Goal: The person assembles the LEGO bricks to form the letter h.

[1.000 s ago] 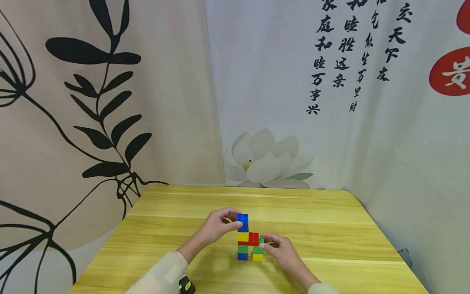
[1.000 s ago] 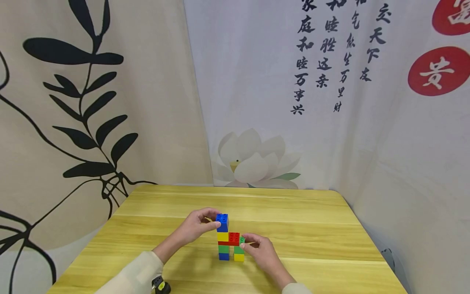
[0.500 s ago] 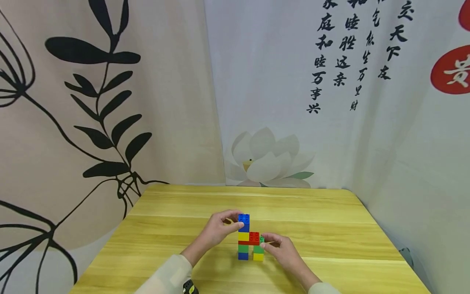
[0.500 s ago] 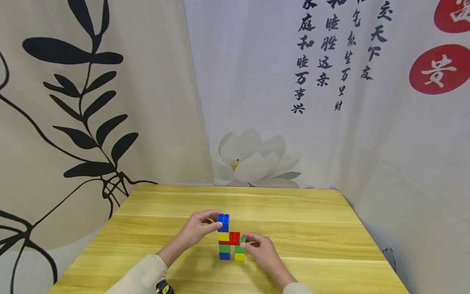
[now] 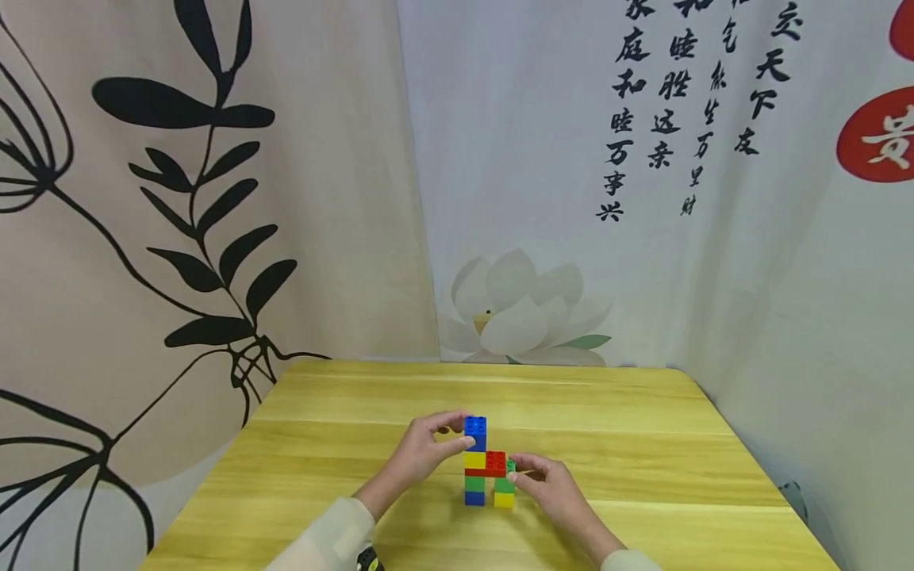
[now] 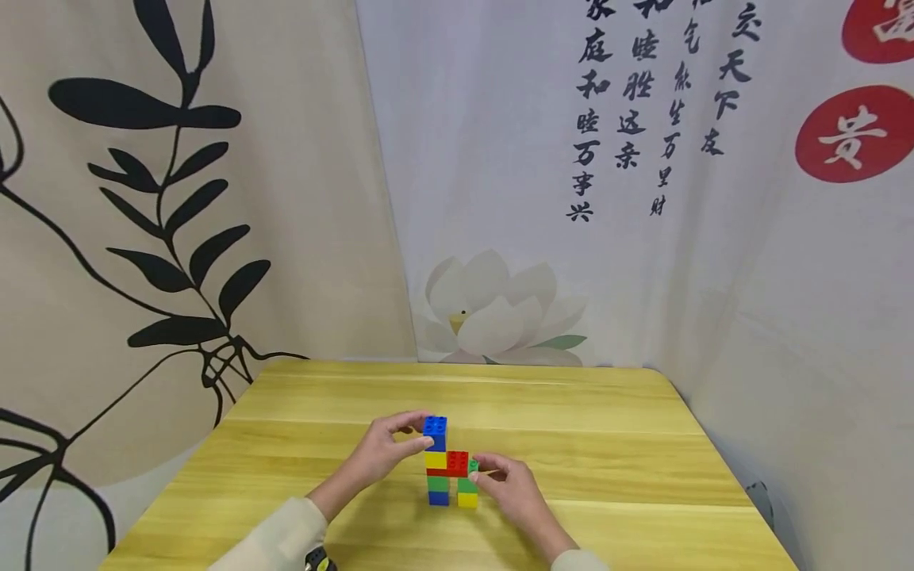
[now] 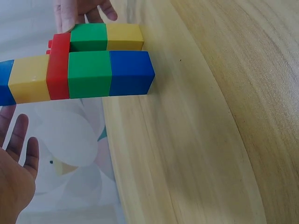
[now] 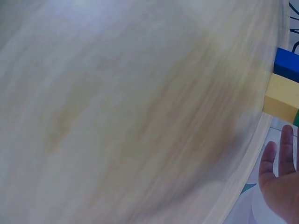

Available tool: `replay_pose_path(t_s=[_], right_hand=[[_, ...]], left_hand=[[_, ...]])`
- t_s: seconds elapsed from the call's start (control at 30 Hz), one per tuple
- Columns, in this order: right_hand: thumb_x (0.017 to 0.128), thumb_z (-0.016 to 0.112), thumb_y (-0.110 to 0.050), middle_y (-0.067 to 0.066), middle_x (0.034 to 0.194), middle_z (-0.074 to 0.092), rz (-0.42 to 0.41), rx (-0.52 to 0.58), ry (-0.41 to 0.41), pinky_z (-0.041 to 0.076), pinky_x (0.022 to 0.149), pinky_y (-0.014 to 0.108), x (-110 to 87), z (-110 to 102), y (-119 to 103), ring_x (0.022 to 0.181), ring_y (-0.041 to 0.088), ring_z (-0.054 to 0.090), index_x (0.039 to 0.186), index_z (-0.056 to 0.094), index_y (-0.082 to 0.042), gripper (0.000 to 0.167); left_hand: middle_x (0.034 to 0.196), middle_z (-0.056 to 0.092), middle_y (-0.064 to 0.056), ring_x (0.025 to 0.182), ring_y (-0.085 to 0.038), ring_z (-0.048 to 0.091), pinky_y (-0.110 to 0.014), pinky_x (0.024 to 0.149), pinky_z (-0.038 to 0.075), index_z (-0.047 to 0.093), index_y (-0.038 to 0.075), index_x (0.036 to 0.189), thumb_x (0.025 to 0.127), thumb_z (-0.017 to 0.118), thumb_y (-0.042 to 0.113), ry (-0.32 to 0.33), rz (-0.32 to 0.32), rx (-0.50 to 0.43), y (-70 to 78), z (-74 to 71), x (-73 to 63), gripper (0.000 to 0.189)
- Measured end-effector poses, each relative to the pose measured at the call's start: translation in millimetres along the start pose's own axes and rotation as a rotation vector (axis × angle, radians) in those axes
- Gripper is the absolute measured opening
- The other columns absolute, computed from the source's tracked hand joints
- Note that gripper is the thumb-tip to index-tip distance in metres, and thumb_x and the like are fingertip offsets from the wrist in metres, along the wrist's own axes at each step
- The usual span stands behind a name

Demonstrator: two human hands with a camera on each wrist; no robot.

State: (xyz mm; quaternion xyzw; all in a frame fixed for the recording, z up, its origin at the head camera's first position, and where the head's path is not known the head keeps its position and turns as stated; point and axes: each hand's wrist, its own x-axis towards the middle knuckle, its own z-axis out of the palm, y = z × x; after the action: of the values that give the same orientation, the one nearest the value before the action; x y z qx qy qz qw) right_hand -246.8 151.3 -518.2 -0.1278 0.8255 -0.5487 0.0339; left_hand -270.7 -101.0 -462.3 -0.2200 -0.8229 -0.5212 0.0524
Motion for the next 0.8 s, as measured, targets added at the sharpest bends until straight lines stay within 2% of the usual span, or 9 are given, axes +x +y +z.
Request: replay_pose_path(t_s=[0.2, 0.4, 0.57, 0.8], right_hand=[[0.096, 0.068, -0.031, 0.009, 0.115, 0.068, -0.015, -0.011, -0.008, 0.054, 0.081, 0.034, 0.3, -0.5, -0.7, 0.099, 0.021, 0.063, 0.127, 0.065, -0.003, 0.042], [0.096, 0.067, -0.031, 0.011, 0.117, 0.068, -0.016, -0.008, -0.001, 0.054, 0.082, 0.036, -0.5, 0.1, -1.4, 0.100, 0.022, 0.063, 0.127, 0.065, -0.004, 0.041], [0.095, 0.069, -0.031, 0.012, 0.119, 0.068, -0.024, -0.003, 0.006, 0.053, 0.082, 0.036, -1.5, -0.1, -1.1, 0.100, 0.022, 0.063, 0.127, 0.065, -0.005, 0.042], [0.088, 0.077, -0.021, 0.014, 0.122, 0.066, -0.014, 0.017, -0.004, 0.055, 0.079, 0.037, -3.5, 0.0, -1.1, 0.100, 0.025, 0.063, 0.132, 0.062, -0.006, 0.049]], left_hand=[[0.108, 0.068, 0.004, 0.106, -0.028, 0.060, -0.051, 0.095, 0.045, 0.067, 0.013, 0.128, 0.091, 0.073, 0.032, -0.016, 0.016, 0.015, 2.3, -2.2, -1.8, 0.041], [0.116, 0.067, 0.001, 0.112, -0.032, 0.058, -0.055, 0.096, 0.045, 0.062, 0.020, 0.135, 0.090, 0.075, 0.032, -0.040, -0.010, 0.009, 3.3, -2.7, -5.8, 0.049], [0.119, 0.066, 0.002, 0.112, -0.025, 0.059, -0.052, 0.097, 0.046, 0.056, 0.023, 0.141, 0.089, 0.076, 0.027, -0.040, -0.012, 0.014, 2.0, -0.4, -9.5, 0.056], [0.117, 0.066, 0.000, 0.113, -0.032, 0.059, -0.053, 0.098, 0.045, 0.049, 0.021, 0.147, 0.088, 0.077, 0.015, -0.040, 0.019, -0.012, 0.0, 4.0, -13.8, 0.065]])
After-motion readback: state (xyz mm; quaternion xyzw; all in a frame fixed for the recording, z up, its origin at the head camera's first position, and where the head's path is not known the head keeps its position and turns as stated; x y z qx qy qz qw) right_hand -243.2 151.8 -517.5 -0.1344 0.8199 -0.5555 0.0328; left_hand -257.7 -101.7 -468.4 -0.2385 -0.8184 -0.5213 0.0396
